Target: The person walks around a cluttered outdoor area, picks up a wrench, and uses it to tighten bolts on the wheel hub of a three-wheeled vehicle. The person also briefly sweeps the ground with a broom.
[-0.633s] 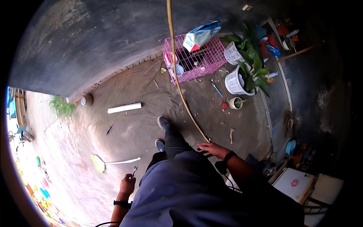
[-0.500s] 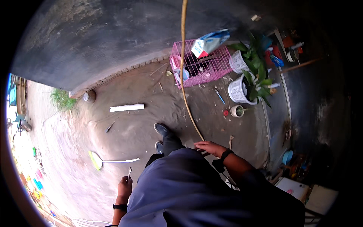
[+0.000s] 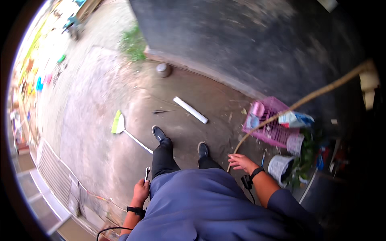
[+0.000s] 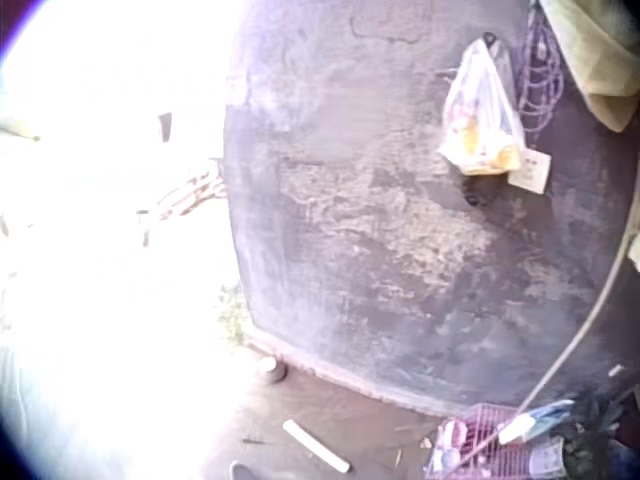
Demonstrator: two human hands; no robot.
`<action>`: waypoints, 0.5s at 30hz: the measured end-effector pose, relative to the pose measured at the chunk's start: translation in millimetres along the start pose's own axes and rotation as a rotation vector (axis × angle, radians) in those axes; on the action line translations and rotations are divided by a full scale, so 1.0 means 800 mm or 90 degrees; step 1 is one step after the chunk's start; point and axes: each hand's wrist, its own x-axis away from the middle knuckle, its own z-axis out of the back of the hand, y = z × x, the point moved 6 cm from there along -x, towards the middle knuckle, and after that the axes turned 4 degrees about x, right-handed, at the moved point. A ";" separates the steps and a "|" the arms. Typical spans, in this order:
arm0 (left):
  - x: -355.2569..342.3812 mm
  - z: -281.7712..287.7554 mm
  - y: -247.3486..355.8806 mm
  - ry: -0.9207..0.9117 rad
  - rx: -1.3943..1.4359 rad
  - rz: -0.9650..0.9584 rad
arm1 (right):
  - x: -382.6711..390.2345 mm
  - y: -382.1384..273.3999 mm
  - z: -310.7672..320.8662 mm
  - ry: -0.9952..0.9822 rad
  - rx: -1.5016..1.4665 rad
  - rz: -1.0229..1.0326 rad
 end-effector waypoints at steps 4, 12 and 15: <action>-0.049 0.033 -0.043 0.021 0.071 0.060 | -0.054 -0.114 -0.033 0.025 0.075 -0.010; -0.163 0.214 -0.065 0.031 0.335 0.176 | -0.129 -0.427 -0.231 -0.024 0.169 0.071; -0.223 0.284 -0.063 0.056 0.397 0.179 | -0.150 -0.538 -0.302 -0.059 0.245 0.086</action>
